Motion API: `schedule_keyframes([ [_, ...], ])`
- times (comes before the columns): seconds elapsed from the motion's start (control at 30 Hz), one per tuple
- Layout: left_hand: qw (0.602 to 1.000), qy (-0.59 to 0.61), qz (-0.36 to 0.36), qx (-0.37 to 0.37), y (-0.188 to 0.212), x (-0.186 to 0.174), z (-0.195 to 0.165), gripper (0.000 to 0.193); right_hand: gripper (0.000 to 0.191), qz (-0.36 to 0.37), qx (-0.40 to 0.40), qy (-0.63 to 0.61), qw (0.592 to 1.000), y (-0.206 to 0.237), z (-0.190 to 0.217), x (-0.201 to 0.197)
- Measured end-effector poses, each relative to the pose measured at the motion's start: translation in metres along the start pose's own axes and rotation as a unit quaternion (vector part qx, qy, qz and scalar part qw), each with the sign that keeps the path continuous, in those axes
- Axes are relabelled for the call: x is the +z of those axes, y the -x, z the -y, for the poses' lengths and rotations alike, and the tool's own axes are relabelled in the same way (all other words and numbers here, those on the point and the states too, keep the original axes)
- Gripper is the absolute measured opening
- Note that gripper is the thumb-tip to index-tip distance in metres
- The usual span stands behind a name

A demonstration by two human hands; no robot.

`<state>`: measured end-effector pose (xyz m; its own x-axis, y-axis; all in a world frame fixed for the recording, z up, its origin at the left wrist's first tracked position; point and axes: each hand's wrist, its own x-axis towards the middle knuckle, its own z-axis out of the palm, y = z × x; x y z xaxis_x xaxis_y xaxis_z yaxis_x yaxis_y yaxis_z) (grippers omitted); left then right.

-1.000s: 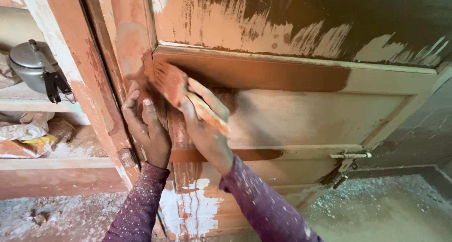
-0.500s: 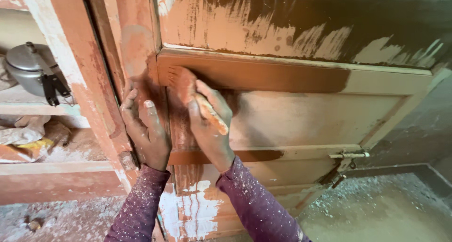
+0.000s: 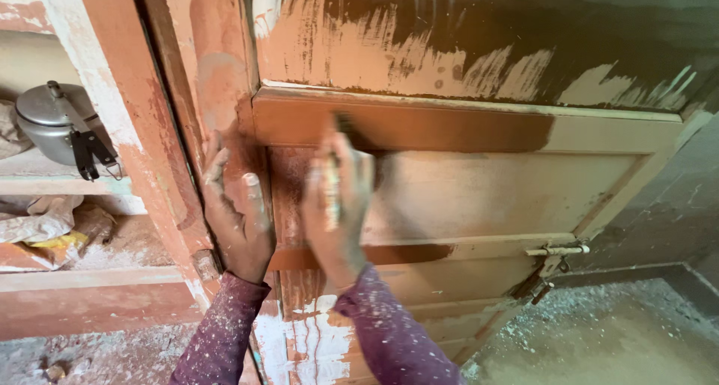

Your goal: The person paints a wooden cabinet door with brown paint, using a paintbrush to apply paint along the horizontal rails and panels while steadying the door with the other hand. They work across different sections of the door, covering unpainted patches.

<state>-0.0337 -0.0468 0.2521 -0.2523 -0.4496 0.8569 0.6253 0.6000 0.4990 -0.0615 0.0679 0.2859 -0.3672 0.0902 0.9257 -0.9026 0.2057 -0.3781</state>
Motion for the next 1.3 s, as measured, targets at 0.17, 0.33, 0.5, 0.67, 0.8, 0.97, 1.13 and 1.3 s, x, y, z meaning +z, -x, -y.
schedule_keyframes([
  [0.17,0.999,0.041,-0.009,0.0,0.008,0.005,-0.002,0.038,0.04,0.034,-0.056,0.034,0.997,0.008,-0.011,-0.001],
  [0.33,0.999,0.043,0.019,0.004,0.013,0.019,0.001,0.035,0.036,-0.036,-0.04,-0.004,0.999,-0.015,-0.057,-0.07],
  [0.5,0.998,0.031,0.04,0.038,0.018,0.03,-0.002,0.035,0.037,-0.057,0.051,0.181,0.98,-0.023,-0.062,-0.117],
  [0.67,0.996,0.071,0.048,0.036,0.026,0.048,-0.012,0.037,0.036,-0.043,-0.014,-0.033,0.998,-0.015,-0.038,-0.07],
  [0.8,0.997,0.053,0.054,0.032,0.034,0.061,-0.016,0.039,0.039,0.015,0.019,0.01,1.0,-0.008,-0.038,-0.069],
  [0.97,0.996,0.029,0.071,0.04,0.046,0.069,-0.017,0.041,0.039,-0.011,-0.016,0.097,0.995,-0.032,-0.077,-0.145],
  [1.13,0.985,-0.093,0.132,0.059,0.052,0.09,-0.024,0.044,0.04,-0.057,0.094,0.17,0.979,-0.046,-0.106,-0.206],
  [1.3,0.992,-0.037,0.102,0.063,0.051,0.136,-0.045,0.046,0.038,-0.005,0.012,0.06,0.998,-0.033,-0.101,-0.174],
])
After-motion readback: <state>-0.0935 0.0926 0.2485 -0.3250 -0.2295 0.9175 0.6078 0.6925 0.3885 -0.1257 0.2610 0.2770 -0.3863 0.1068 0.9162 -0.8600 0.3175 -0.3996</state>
